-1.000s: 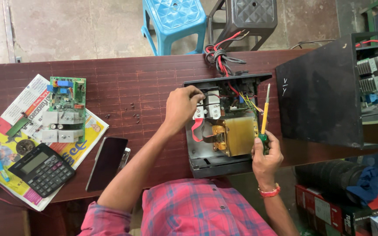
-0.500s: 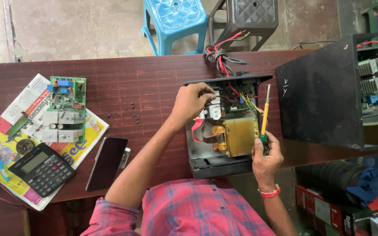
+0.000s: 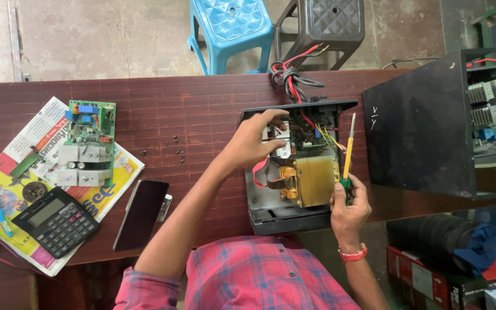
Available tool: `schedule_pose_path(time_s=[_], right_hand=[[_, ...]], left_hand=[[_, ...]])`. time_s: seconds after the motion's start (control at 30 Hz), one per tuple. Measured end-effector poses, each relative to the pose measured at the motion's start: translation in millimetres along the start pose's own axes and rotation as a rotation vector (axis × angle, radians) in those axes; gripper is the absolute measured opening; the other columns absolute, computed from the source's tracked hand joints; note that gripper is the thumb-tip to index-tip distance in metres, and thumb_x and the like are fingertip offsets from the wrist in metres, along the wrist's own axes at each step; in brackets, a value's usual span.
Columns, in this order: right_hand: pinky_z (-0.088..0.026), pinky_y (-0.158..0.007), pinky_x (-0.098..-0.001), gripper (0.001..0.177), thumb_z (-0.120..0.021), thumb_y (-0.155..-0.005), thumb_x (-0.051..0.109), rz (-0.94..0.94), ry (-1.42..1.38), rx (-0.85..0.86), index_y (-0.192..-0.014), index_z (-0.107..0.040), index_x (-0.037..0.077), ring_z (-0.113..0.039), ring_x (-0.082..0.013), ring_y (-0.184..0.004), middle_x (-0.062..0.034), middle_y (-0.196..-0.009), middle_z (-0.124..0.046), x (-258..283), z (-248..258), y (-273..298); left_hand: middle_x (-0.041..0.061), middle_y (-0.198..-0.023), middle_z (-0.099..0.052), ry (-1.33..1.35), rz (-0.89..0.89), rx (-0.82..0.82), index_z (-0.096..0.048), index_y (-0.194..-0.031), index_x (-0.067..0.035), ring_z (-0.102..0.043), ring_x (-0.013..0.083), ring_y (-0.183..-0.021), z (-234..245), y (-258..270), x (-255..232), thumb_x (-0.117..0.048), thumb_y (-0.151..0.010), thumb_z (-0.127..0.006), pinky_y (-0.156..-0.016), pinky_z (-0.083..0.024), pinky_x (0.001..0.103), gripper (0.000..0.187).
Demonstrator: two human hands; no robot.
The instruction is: The person works on an open electronic device on a workbench, using a screwdriver to adjust internal components and wires. They handle a circuit board and various wires while making adjustments inside the device casing.
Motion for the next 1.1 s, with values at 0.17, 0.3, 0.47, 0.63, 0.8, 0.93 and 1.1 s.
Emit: schedule_pose_path(time_s=[0.17,0.3,0.47,0.63,0.8,0.93,1.1], right_hand=[[-0.044,-0.05,-0.022,0.026,-0.064,-0.101,0.004,-0.02,0.007,0.006,-0.125,-0.059,-0.003,-0.056,-0.0055,-0.06,-0.0014,-0.075,-0.061,-7,2,0],[-0.045,-0.048,-0.0214,0.025,-0.066,-0.099,0.008,-0.136,-0.205,0.05,-0.118,-0.051,0.004,-0.057,-0.0049,-0.057,-0.0004,-0.074,-0.06,-6,-2,-8],[-0.047,-0.056,-0.0265,0.039,-0.08,-0.089,0.009,-0.038,-0.088,0.127,-0.111,-0.049,0.006,-0.057,-0.0094,-0.064,-0.0025,-0.089,-0.065,26,-27,-21],[-0.055,-0.08,-0.0326,0.049,-0.087,-0.085,0.012,0.47,0.208,0.162,-0.119,-0.052,0.0,-0.069,-0.0181,-0.087,-0.0094,-0.109,-0.076,67,-68,-50],[-0.058,-0.075,-0.0304,0.04,-0.082,-0.091,0.014,0.311,0.078,0.287,-0.119,-0.057,0.001,-0.074,-0.0166,-0.086,-0.0076,-0.104,-0.076,65,-88,-67],[-0.058,-0.074,-0.0311,0.034,-0.082,-0.09,0.012,0.417,0.184,0.19,-0.114,-0.061,0.0,-0.074,-0.0173,-0.083,-0.0079,-0.095,-0.076,59,-85,-73],[-0.057,-0.073,-0.0301,0.033,-0.083,-0.089,0.009,0.376,0.209,0.186,-0.112,-0.062,0.001,-0.073,-0.0155,-0.079,-0.0073,-0.093,-0.076,50,-81,-73]], left_hand=[[0.011,-0.115,-0.076,0.063,0.077,-0.024,-0.052,-0.141,-0.006,-0.074,0.0245,-0.109,8,23,3,0.003,-0.088,-0.069,-0.097,-0.056,0.036,0.056],[0.011,-0.114,-0.078,0.096,0.172,-0.042,-0.053,-0.14,-0.006,-0.075,0.022,-0.104,18,33,7,0.005,-0.092,-0.063,-0.092,-0.056,0.035,0.05],[0.012,-0.111,-0.079,0.146,0.193,-0.03,-0.057,-0.136,-0.004,-0.075,0.0224,-0.1,17,30,8,0.005,-0.094,-0.061,-0.088,-0.058,0.035,0.043],[0.013,-0.108,-0.079,0.106,0.058,-0.02,-0.062,-0.129,-0.003,-0.077,0.023,-0.107,7,14,-1,0.002,-0.093,-0.066,-0.091,-0.058,0.035,0.036],[0.014,-0.106,-0.078,0.072,0.013,0.036,-0.063,-0.128,-0.003,-0.077,0.0254,-0.103,5,8,-5,0.001,-0.093,-0.066,-0.089,-0.059,0.035,0.035],[0.012,-0.106,-0.078,0.052,0.025,0.068,-0.063,-0.128,-0.005,-0.076,0.0264,-0.105,4,8,3,0.002,-0.086,-0.067,-0.092,-0.057,0.038,0.043],[0.015,-0.115,-0.072,-0.11,-0.041,-0.079,-0.066,-0.126,-0.008,-0.062,0.0338,-0.112,8,25,26,0.001,-0.08,-0.072,-0.097,-0.051,0.042,0.047]])
Point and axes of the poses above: each hand's wrist, its own y-axis away from the middle knuckle, its own z-axis out of the back of the hand, x = y × z, the point moved 3 cm from there along -y, towards the middle knuckle
